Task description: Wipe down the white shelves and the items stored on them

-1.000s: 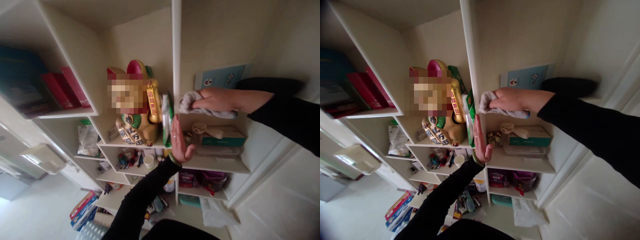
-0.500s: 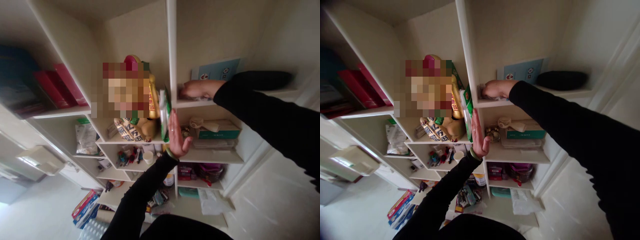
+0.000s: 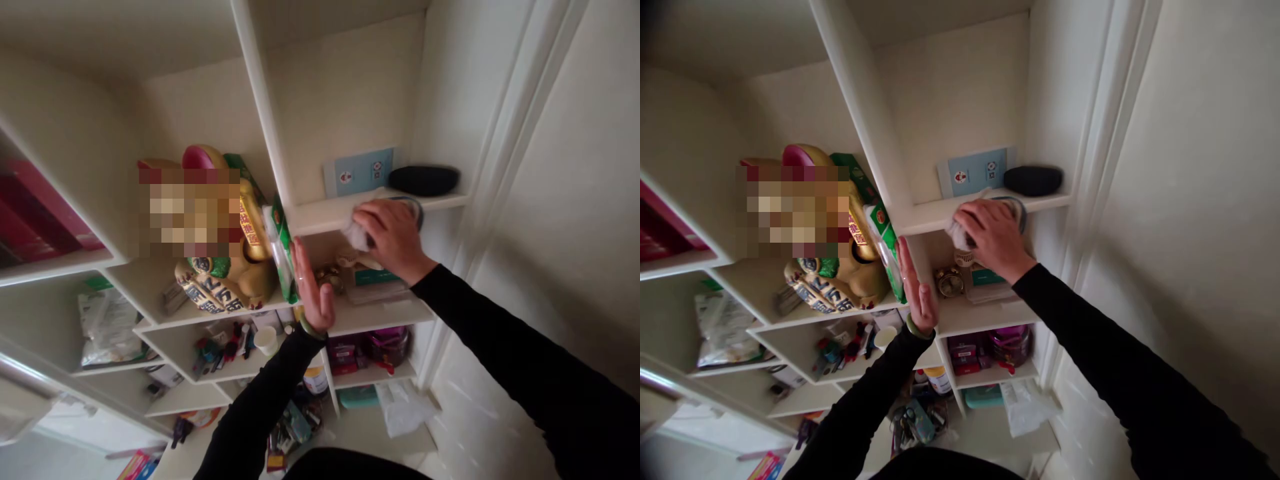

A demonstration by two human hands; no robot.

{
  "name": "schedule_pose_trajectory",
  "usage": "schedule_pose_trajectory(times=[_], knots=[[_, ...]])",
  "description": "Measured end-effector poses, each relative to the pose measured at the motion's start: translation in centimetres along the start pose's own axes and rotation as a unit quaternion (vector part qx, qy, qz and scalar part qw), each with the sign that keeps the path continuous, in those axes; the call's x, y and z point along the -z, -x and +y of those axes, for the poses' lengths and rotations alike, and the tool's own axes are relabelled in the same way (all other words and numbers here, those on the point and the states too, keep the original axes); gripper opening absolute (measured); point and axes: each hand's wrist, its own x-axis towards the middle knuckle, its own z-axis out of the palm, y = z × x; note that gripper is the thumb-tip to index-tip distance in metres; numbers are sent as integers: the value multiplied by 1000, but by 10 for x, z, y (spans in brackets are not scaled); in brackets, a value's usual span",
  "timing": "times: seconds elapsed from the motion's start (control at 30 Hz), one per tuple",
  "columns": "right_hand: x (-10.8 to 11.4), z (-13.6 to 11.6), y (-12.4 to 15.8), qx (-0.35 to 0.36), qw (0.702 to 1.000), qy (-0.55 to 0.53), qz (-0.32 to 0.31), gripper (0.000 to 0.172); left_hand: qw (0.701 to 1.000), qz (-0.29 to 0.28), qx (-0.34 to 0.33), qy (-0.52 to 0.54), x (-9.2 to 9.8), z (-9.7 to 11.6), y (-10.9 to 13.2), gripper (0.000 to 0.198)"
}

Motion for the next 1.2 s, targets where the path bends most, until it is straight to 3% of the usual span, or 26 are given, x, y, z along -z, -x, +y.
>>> schedule_pose_trajectory(times=[0.1, 0.2, 0.27, 0.33, 0.43, 0.53, 0.63, 0.8, 0.97, 1.07, 1.13, 1.2], knots=[[9, 45, 26, -39, 999, 7, 32, 49, 1000, -4, 10, -22, 4, 1, 0, 85], [12, 58, 36, -72, 995, 19, 73, 45, 998, -11, 17, -56, 9, 2, 1, 86], [7, 38, 28, -73, 993, 22, 88, 45, 998, -27, 12, -62, 12, 2, 1, 87], [-2, 1, 8, -47, 996, 18, 75, 41, 998, -34, 5, -60, 13, 1, 2, 87], [-18, -59, -29, 29, 1000, 5, 3, 34, 997, -18, -4, -71, 13, -3, 5, 86], [-24, -80, -48, 78, 997, 0, -30, 35, 997, -11, -3, -75, 13, -6, 7, 83], [-19, -51, -36, 95, 995, -5, -25, 40, 999, -17, 4, -44, 12, -4, 4, 82], [-3, 32, 8, 32, 999, 16, 12, 48, 999, -20, 9, -46, 10, -1, 1, 83], [8, 88, 42, -16, 996, 52, 74, 38, 998, -24, 8, -50, 12, 1, 3, 83], [12, 90, 52, -18, 987, 65, 148, 40, 999, -29, 13, -41, 15, 3, 2, 82], [14, 74, 48, -20, 977, 44, 209, 47, 998, -37, 18, -42, 17, 3, 2, 82], [17, 51, 31, -29, 977, 12, 210, 50, 998, -41, 13, -42, 19, 3, 3, 83]])
